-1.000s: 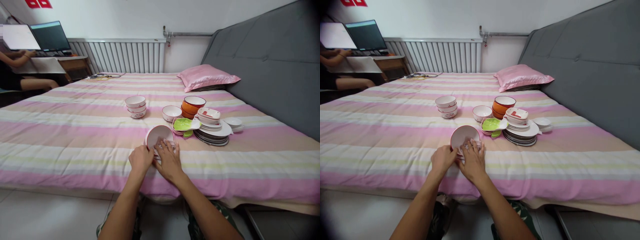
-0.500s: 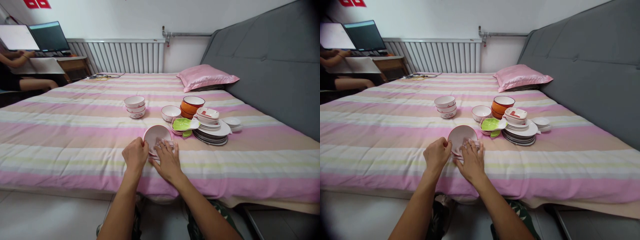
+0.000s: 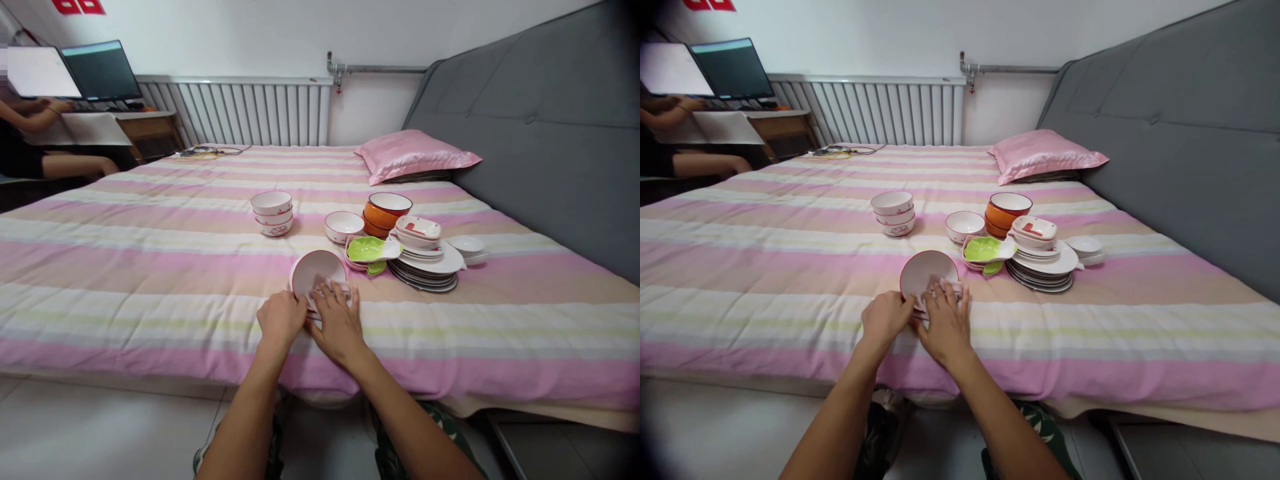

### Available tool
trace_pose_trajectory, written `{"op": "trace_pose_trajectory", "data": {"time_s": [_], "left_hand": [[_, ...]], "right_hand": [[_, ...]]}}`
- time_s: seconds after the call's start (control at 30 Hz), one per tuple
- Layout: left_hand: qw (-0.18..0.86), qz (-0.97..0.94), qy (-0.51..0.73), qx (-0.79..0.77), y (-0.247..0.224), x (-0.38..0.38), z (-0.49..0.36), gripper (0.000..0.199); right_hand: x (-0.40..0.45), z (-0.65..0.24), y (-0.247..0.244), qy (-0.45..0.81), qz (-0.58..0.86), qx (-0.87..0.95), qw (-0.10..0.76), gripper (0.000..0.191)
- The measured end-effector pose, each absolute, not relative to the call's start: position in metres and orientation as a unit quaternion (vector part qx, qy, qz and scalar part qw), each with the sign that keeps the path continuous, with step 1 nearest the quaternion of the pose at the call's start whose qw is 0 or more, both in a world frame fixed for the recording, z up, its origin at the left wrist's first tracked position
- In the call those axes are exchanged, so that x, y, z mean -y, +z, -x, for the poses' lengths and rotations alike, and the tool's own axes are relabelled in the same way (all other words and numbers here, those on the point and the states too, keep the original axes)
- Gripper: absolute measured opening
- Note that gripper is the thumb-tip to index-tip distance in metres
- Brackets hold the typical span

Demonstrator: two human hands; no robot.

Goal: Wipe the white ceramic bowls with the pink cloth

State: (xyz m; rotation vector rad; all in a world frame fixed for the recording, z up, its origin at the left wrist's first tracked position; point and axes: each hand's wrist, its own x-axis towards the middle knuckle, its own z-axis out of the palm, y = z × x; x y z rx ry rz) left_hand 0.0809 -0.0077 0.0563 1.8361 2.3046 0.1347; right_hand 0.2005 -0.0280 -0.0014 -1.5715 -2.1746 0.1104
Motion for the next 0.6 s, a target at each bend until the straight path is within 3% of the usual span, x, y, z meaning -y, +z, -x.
{"op": "trace_pose_trajectory", "data": {"time_s": [0.4,0.6], "left_hand": [[0.000,-0.613,0.110,-0.782,0.0673,0.0089,-0.0782,0.038],[0.079,-0.611,0.060,-0.785,0.0606,0.0087,-0.0793,0.047]], "right_hand": [[0.0289,-0.2006,-0.0008,0.046,0.569,0.787,0.235,0.052],[0.0291,-0.2009,-0.0016,0.045,0.568,0.788,0.234,0.052]]}}
